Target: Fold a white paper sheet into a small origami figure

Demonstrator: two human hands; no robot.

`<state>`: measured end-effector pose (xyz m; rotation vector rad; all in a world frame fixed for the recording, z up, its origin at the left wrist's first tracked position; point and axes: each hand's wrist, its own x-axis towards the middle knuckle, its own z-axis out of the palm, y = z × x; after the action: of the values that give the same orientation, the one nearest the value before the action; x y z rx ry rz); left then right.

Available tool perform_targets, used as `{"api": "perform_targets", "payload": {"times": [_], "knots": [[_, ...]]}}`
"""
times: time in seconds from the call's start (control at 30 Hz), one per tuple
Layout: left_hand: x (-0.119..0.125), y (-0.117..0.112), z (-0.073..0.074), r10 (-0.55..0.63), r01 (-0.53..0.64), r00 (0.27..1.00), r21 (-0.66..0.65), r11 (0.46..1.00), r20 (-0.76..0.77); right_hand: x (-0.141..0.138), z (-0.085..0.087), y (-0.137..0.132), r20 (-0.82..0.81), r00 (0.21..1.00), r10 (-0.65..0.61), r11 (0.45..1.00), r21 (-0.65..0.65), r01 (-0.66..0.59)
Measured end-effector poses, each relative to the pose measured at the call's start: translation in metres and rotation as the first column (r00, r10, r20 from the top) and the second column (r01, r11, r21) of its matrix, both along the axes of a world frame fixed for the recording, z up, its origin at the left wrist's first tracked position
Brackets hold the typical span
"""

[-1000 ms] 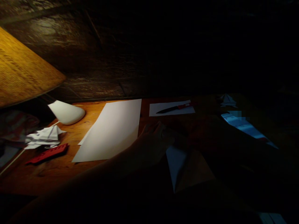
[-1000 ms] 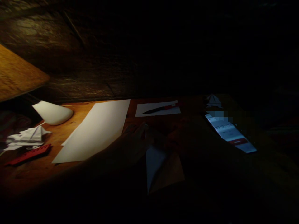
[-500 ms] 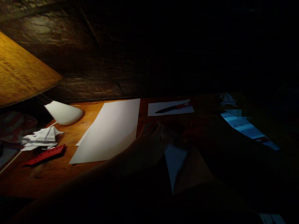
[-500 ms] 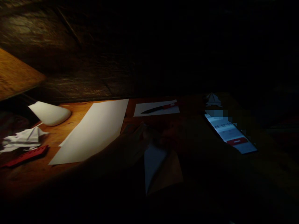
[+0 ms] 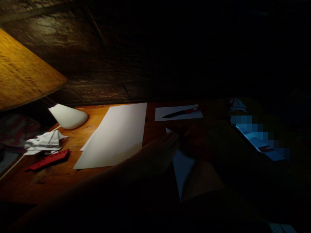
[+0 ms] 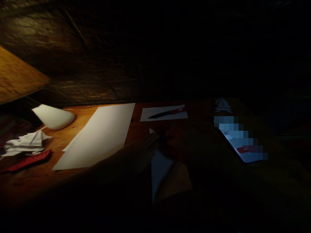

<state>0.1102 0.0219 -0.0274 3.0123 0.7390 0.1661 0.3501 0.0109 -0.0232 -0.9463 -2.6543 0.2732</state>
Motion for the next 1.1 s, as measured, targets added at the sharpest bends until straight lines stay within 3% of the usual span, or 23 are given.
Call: {"api": "perform_targets", "payload": {"times": [0.23,0.4,0.6,0.7,0.8,1.0,1.1], "knots": [[-0.002,0.0,0.001,0.025,-0.025,1.0,-0.029,0.999,0.003,0.002,0.007,-0.001,0.109,0.994,-0.015,1.0,0.014,0.013],[-0.004,0.0,0.009,0.055,-0.055,0.998,-0.022,0.998,0.034,0.004,0.013,-0.004,0.051,0.998,-0.028,1.0,-0.002,0.028],[-0.001,0.002,0.013,0.236,-0.238,0.971,0.053,0.97,0.039,0.003,0.017,-0.007,0.031,0.998,-0.051,0.998,-0.021,0.052],[-0.001,0.003,0.013,0.234,-0.234,0.972,0.07,0.97,0.015,0.005,0.019,-0.006,0.017,0.997,-0.071,0.996,-0.046,0.072],[-0.003,0.003,0.012,0.234,-0.233,0.972,0.104,0.967,-0.001,0.005,0.016,-0.003,-0.005,0.998,-0.062,0.994,-0.089,0.061],[-0.008,0.007,0.013,0.203,-0.203,0.979,0.167,0.965,0.015,-0.004,-0.003,0.005,-0.061,0.996,-0.06,0.998,-0.037,0.057],[-0.008,0.008,0.015,0.194,-0.19,0.981,0.194,0.962,-0.001,-0.006,-0.004,0.006,-0.035,0.998,-0.049,0.998,-0.034,0.048]]}}
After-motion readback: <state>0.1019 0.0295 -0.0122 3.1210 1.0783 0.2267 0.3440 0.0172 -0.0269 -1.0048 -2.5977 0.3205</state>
